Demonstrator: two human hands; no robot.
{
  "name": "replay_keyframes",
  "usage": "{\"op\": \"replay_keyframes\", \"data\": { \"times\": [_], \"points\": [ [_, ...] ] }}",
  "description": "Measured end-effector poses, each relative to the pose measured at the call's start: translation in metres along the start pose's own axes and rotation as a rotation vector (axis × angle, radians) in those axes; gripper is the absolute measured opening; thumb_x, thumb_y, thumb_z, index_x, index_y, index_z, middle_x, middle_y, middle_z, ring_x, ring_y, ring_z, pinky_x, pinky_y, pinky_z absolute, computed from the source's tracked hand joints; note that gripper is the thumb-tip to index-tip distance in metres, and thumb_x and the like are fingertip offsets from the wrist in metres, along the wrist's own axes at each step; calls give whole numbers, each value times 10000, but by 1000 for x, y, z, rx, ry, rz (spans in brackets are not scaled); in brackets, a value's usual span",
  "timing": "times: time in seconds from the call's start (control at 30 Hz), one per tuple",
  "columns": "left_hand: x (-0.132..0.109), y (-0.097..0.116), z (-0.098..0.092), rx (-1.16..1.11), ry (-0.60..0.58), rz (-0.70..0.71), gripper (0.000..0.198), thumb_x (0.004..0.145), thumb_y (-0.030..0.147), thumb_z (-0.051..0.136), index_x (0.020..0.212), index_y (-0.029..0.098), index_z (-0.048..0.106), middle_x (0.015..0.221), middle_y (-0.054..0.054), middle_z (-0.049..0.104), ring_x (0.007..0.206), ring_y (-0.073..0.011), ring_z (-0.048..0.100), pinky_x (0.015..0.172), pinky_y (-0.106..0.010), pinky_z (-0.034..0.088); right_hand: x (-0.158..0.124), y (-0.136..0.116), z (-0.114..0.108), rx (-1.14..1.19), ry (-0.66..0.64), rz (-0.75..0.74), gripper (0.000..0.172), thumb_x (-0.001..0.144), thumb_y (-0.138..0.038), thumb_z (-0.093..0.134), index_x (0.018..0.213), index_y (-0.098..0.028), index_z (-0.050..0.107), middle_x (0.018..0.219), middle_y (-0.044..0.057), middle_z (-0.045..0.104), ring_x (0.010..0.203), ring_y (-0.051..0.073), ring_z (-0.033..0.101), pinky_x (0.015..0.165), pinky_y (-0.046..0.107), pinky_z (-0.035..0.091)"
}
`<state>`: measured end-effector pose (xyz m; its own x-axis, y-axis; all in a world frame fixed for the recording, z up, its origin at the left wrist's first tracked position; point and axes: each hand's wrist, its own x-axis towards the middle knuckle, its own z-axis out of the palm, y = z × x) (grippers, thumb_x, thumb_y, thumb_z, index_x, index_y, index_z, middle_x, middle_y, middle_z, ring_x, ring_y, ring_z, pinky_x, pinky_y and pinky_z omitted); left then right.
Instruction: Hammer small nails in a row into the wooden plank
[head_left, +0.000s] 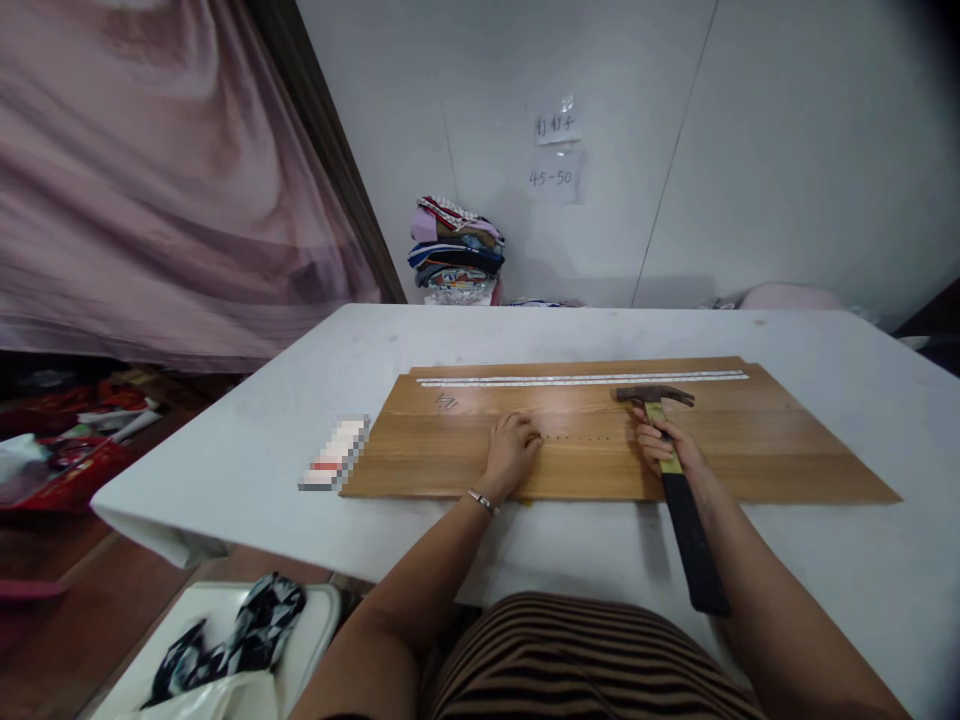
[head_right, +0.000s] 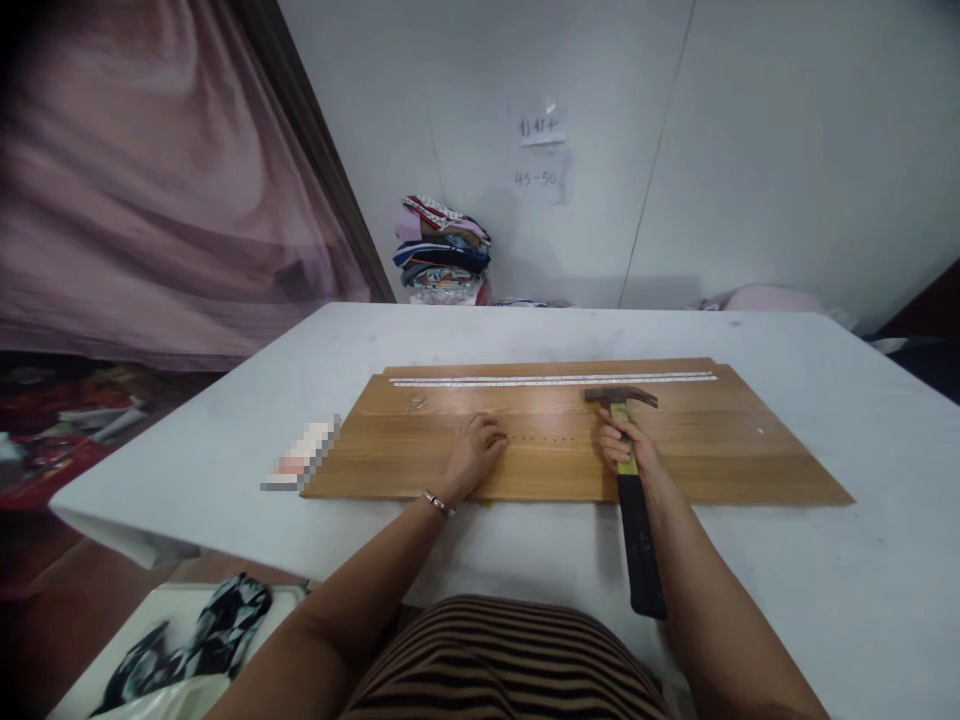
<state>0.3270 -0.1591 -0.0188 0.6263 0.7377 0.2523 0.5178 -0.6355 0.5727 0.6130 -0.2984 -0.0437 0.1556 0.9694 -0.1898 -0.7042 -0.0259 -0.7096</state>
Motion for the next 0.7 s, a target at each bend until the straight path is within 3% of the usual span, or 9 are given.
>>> {"op": "replay_keyframes", "data": {
  "times": [0.23, 0.33, 0.53, 0.7],
  "points": [
    [3, -1, 2, -30, -2, -56, 101, 847, 163, 673, 843, 217, 758, 1077, -42, 688, 1139, -201, 561, 1057, -398, 380, -13, 1, 32, -188, 11, 28, 379, 785, -342, 694, 1114, -281, 517, 583, -114, 327, 369, 45, 150, 298, 117, 146],
    [3, 0, 3, -48, -8, -78, 93, 852, 177, 673, 846, 220, 755, 1093, -33, 691, 1139, -195, 563, 1060, -393, 371, -23, 6, 60, -246, 12, 34, 478, 735, -374, 740, 1135, -272, 499, 577, -120, 369, 359, 38, 181, 297, 126, 164],
    [3, 2, 2, -46, -18, -101, 97, 854, 181, 672, 843, 220, 761, 1090, -34, 697, 1132, -198, 572, 1052, -393, 371, -40, 28, 125, -528, 26, 78, 508, 725, -454, 753, 1108, -222, 511, 560, -117, 449, 335, 36, 294, 294, 154, 237],
    [4, 2, 3, -45, -2, -94, 96, 851, 191, 678, 840, 225, 766, 1084, -39, 699, 1124, -202, 571, 1033, -388, 385, -46, 47, 151, -660, 4, 0, 679, 793, -455, 679, 1379, -248, 406, 570, -126, 468, 337, 45, 326, 308, 160, 260]
  ]
}}
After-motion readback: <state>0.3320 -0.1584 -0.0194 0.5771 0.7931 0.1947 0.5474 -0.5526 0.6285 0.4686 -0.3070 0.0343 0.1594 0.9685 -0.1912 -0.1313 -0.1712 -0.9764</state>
